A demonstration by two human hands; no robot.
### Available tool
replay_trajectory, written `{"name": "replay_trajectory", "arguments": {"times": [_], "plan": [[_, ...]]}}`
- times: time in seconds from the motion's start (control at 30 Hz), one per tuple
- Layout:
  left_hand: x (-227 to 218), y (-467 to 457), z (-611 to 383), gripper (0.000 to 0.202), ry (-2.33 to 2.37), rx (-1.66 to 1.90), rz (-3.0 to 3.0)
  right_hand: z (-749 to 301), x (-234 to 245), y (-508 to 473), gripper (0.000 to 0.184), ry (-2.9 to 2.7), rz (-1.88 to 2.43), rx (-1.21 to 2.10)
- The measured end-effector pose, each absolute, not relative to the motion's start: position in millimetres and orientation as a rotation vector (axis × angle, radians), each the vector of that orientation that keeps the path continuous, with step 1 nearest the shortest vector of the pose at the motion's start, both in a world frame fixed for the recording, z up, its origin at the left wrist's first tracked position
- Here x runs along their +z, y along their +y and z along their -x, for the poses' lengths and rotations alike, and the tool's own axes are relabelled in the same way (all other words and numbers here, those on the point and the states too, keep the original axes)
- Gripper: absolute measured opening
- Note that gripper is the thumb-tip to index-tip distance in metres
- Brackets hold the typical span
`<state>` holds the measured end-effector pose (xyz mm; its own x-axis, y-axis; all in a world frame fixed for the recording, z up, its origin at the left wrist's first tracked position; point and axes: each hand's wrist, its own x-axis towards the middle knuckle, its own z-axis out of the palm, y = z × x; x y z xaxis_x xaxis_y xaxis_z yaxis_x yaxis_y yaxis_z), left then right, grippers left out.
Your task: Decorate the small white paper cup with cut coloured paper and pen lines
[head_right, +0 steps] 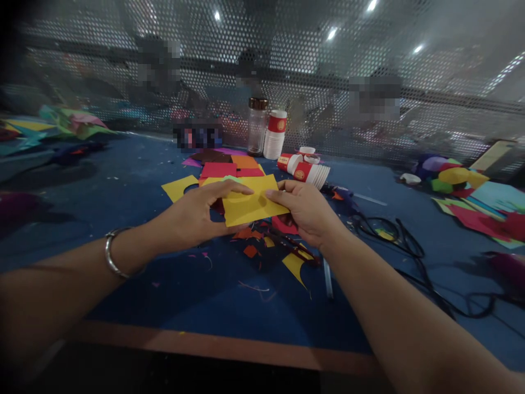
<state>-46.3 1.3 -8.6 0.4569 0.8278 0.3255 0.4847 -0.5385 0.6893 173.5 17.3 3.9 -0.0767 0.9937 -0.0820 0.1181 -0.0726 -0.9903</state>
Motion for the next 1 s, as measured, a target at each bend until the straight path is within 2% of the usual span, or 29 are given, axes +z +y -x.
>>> {"name": "replay_trajectory", "arguments": {"times": [0.1, 0.23, 0.47, 0.6, 0.7, 0.87, 1.0], "plan": [[-9, 3, 46, 0.038, 1.1, 0.932, -2.225, -177, 0, 19, 0.035, -1.422, 1.287, 1.285], [-8, 7, 46, 0.04, 1.109, 0.897, -2.098, -180, -2, 21, 0.039, -1.493, 1.299, 1.18], [-12, 16, 51, 0.043, 1.056, 0.892, -1.866, -179, 7, 13, 0.047, -1.845, 1.191, 0.254], [-13, 19, 52, 0.037, 1.013, 0.942, -1.745, -177, 6, 7, 0.049, -2.174, 0.925, -0.068], [-13, 18, 49, 0.033, 0.936, 0.966, -1.63, -173, 3, 4, 0.042, -2.314, 0.797, -0.213], [-12, 15, 46, 0.024, 0.779, 0.91, -1.434, -172, 3, 2, 0.018, -2.366, 0.744, -0.285], [-9, 14, 46, 0.022, 0.791, 0.861, -1.371, -174, 6, 1, 0.015, -2.367, 0.691, -0.288]]}}
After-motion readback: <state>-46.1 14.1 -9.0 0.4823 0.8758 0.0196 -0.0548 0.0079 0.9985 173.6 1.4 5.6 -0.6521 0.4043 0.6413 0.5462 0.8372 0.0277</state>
